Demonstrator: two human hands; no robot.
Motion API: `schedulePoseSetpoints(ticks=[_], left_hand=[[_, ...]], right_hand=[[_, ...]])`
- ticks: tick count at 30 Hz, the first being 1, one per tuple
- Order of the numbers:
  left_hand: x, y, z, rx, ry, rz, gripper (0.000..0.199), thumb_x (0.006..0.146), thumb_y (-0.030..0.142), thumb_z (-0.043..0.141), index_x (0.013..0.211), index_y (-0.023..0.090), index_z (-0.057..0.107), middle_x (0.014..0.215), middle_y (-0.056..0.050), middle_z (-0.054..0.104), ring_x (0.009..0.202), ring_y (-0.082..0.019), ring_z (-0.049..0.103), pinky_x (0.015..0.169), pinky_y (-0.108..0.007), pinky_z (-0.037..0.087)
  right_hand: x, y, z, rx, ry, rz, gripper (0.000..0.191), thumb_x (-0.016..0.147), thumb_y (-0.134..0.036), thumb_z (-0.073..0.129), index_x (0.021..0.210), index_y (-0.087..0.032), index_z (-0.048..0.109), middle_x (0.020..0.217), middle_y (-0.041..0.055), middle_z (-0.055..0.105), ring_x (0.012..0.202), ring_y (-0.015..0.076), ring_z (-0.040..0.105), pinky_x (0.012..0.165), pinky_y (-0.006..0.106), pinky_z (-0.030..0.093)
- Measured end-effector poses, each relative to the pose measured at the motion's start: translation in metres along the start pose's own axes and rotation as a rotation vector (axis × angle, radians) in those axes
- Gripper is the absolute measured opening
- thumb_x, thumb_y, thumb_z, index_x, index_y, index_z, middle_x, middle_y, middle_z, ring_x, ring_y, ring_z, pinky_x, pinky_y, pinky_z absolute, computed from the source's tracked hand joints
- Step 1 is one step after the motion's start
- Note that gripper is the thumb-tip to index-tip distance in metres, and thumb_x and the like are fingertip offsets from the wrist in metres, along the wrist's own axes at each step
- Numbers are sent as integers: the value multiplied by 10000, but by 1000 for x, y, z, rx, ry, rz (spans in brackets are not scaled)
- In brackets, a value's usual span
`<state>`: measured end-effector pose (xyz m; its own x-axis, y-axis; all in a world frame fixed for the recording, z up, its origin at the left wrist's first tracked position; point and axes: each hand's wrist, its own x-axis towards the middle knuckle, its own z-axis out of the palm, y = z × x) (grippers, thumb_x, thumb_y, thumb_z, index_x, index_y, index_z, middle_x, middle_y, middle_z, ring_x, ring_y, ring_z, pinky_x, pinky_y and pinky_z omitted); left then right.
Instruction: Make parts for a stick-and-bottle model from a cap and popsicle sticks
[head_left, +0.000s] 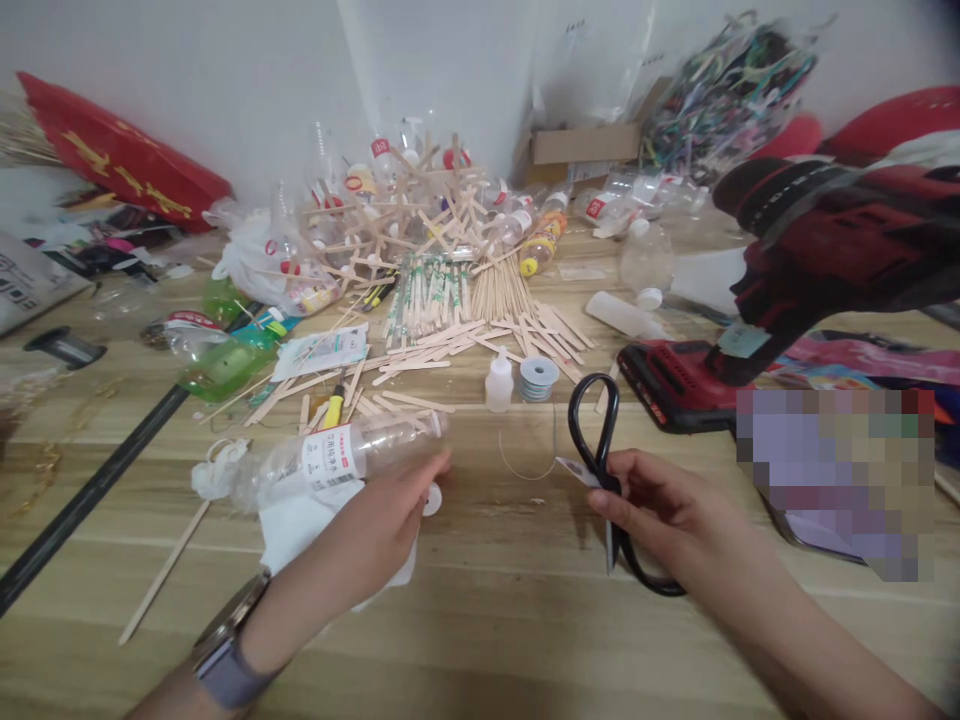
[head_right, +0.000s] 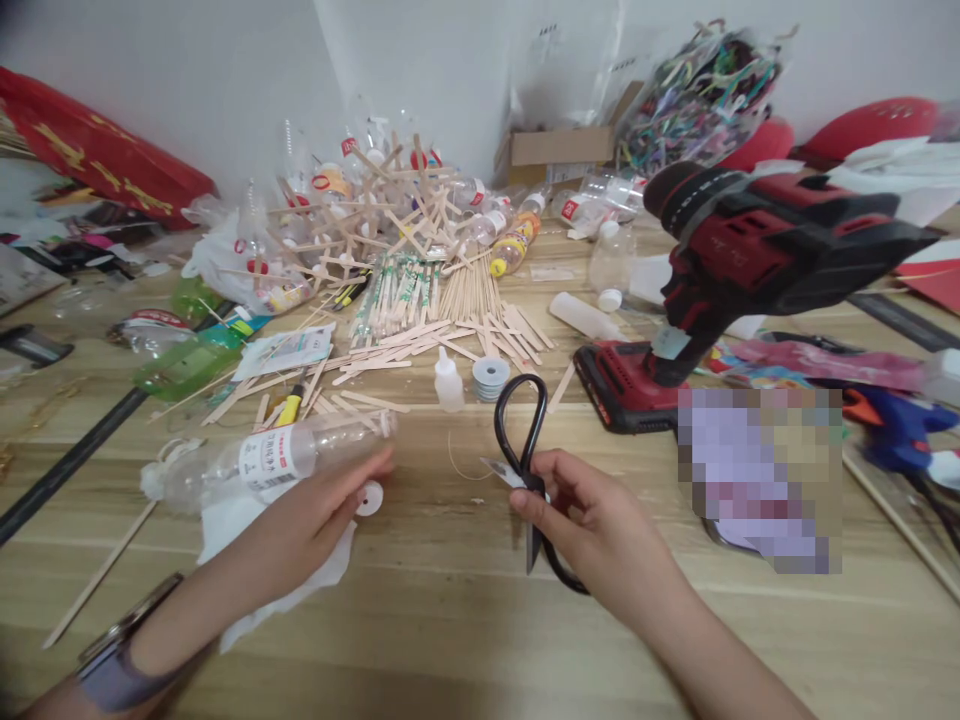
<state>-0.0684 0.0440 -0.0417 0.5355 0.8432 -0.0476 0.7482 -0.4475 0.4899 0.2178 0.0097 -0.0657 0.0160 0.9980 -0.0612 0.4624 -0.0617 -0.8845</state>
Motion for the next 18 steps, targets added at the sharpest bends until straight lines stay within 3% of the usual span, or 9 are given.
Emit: schedulePoseSetpoints(ticks=[3,5,10,13,18], left_hand=[[-8,3,-6,29,101,-20,450,957,196,312,1357,150,514,1388,-119,587,1276,-242,551,1045,-437,468],[-13,3,-7,40,153,-36,406,969,245,338,1302,167,555,1323,-109,641,1208,-243,605,997,-428,504],[-17,1,0,27,74,4,345,955,234,361,1176,191,622,1116,-84,737,1012,-224,688,858,-361,548],[-12,4,-2,30,167,-38,319,952,241,360,1126,198,625,1082,-77,738,975,-219,686,833,-348,528],[-6,15,-13,49,248,-220,262,941,350,391,782,223,554,678,-2,642,630,-198,613,582,-303,443]], right_hand=[[-1,1,-1,1,-11,6,285,835,-498,599,829,-214,572,615,-41,444,552,138,413,496,262,345],[-1,1,-1,-1,-7,10,283,839,-497,597,830,-215,574,613,-43,438,546,136,405,489,259,335],[-1,-2,0,22,-38,34,305,819,-521,609,807,-220,561,619,-48,423,547,136,403,490,256,334],[-2,-4,-1,59,-28,39,347,804,-560,623,790,-224,542,616,-51,416,552,137,403,498,257,335],[-3,-5,-5,58,7,49,385,791,-597,634,799,-220,555,608,-49,421,542,135,397,480,252,325]])
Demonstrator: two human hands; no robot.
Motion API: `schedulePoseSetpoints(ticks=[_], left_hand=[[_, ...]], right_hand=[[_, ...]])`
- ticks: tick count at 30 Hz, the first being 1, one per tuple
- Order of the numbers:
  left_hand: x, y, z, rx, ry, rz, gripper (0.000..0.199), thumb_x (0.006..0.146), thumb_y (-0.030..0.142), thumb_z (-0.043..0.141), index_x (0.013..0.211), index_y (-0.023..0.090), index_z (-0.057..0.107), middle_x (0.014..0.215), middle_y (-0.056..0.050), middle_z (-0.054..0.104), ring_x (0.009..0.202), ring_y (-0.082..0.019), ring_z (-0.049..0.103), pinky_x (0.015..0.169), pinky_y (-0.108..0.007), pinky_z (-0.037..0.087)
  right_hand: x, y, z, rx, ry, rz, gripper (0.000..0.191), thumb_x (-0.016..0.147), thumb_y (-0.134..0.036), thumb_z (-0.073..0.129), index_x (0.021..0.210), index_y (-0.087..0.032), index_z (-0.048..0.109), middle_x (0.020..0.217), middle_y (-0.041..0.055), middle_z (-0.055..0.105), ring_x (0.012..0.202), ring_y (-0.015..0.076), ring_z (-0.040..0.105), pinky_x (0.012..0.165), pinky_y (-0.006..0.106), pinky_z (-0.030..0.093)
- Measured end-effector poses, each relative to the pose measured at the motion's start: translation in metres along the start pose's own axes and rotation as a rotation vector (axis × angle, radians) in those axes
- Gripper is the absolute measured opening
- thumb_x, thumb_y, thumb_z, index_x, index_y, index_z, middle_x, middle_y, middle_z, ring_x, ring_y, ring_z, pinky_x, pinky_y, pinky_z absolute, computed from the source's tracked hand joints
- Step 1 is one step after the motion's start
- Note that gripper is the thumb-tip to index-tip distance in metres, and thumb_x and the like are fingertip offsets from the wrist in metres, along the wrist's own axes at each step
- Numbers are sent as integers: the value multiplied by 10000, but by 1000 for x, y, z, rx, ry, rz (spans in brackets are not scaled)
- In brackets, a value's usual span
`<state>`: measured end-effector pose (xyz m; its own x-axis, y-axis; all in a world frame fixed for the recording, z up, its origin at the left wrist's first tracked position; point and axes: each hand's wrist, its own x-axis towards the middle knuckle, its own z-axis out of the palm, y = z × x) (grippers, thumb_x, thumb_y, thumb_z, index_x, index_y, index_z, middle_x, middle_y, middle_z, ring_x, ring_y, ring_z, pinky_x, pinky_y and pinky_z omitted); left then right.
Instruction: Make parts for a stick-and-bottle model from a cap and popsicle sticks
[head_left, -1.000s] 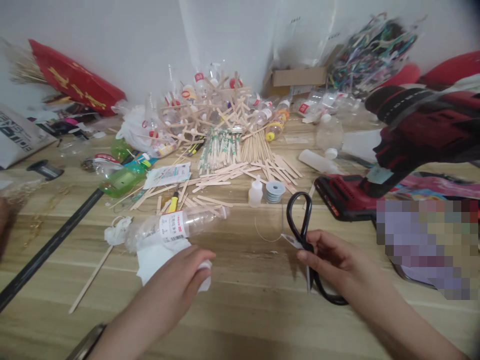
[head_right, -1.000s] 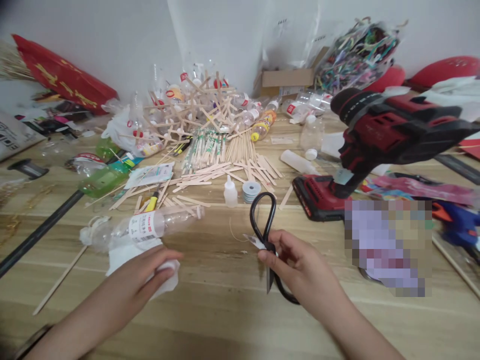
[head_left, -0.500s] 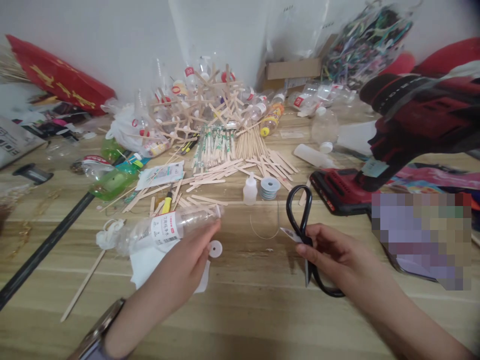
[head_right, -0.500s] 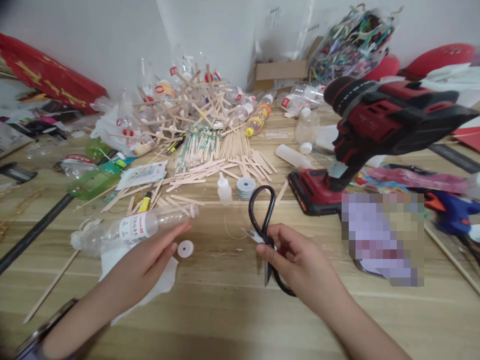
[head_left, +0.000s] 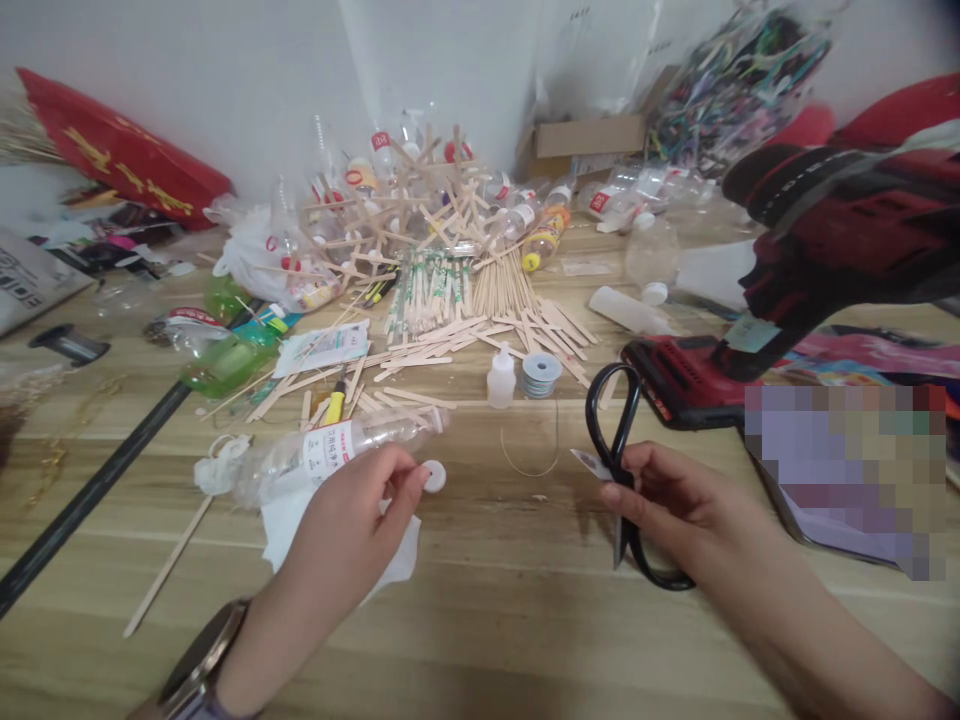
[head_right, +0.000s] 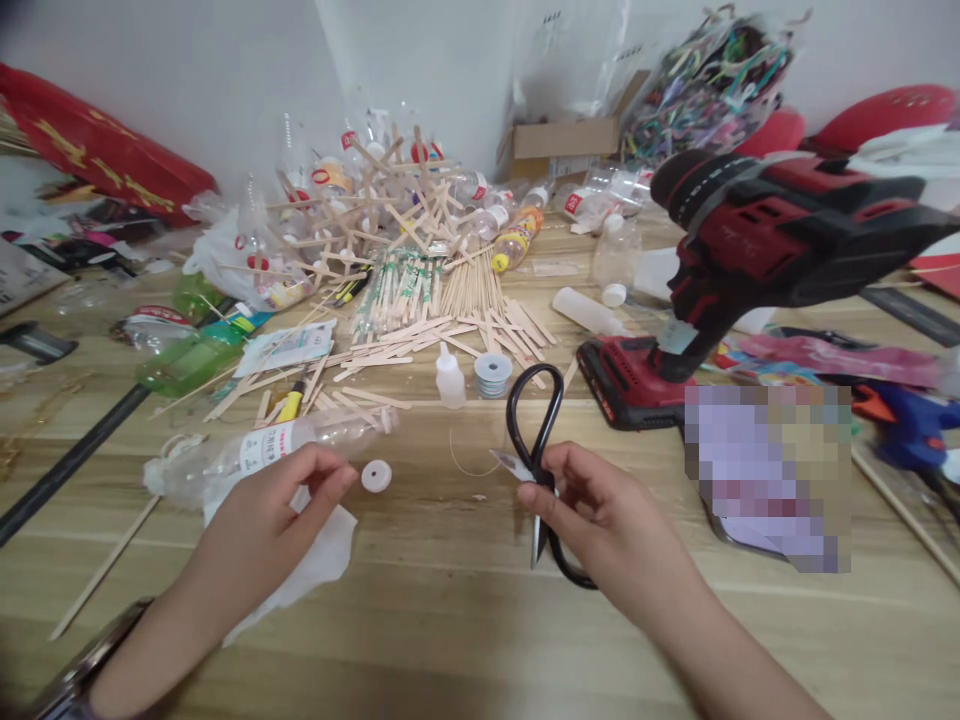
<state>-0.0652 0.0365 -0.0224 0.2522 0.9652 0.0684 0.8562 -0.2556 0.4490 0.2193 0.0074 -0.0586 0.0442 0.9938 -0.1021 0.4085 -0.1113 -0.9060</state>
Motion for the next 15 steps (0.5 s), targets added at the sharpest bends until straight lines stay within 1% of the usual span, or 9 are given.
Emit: schedulePoseSetpoints(ticks=[2,4,7,9,10,12,13,14,15], left_hand=[[2,2,-1,-20,-8,-44,275,940,361,358,731,235,484,619,16,588,557,-186,560,539,-296,397],[3,2,-1,-54,-22,-72,287,944,360,324,705,246,434,590,29,549,531,-179,525,529,-294,372],[6,1,1,-70,-20,-69,322,954,350,297,657,255,381,565,38,478,529,-174,489,529,-293,360],[7,0,1,-74,11,-15,334,946,334,313,626,253,361,629,18,492,579,-172,502,549,-290,379],[8,0,2,-87,30,17,333,936,321,334,611,250,353,684,-1,521,637,-175,532,571,-288,399],[8,-1,3,-138,52,54,316,906,292,384,596,243,345,832,-43,592,824,-196,594,625,-280,438],[8,-2,4,-178,41,42,301,891,284,407,599,240,351,908,-55,622,893,-202,607,638,-277,451],[8,-3,6,-227,17,7,275,877,279,433,613,238,366,965,-57,644,915,-202,619,640,-275,462],[7,-4,7,-284,-22,-40,228,864,276,455,646,237,398,990,-50,662,892,-196,634,636,-276,471]], right_hand=[[0,0,-1,-17,10,-14,383,793,-594,631,788,-219,554,596,-48,420,539,135,389,473,251,318],[-1,0,0,-48,13,-25,372,801,-586,621,784,-221,553,589,-47,420,538,137,385,470,252,317],[0,1,2,-82,2,-36,352,822,-573,595,796,-224,560,589,-42,430,534,140,394,470,258,333],[0,2,3,-90,2,-50,344,821,-566,595,786,-225,567,586,-37,439,531,143,406,470,260,348],[0,2,3,-93,6,-57,338,816,-561,601,778,-226,570,580,-37,439,526,143,406,464,258,348],[0,1,3,-96,11,-59,319,808,-541,611,764,-228,570,571,-38,439,519,142,406,456,254,346],[0,0,3,-92,9,-59,306,808,-528,613,760,-228,568,575,-36,445,522,143,411,459,253,349],[0,0,3,-86,5,-58,293,812,-514,612,761,-229,565,584,-33,453,529,145,419,466,254,356],[-1,-1,3,-82,-1,-58,282,817,-502,607,762,-229,561,593,-32,457,537,147,426,474,256,360]])
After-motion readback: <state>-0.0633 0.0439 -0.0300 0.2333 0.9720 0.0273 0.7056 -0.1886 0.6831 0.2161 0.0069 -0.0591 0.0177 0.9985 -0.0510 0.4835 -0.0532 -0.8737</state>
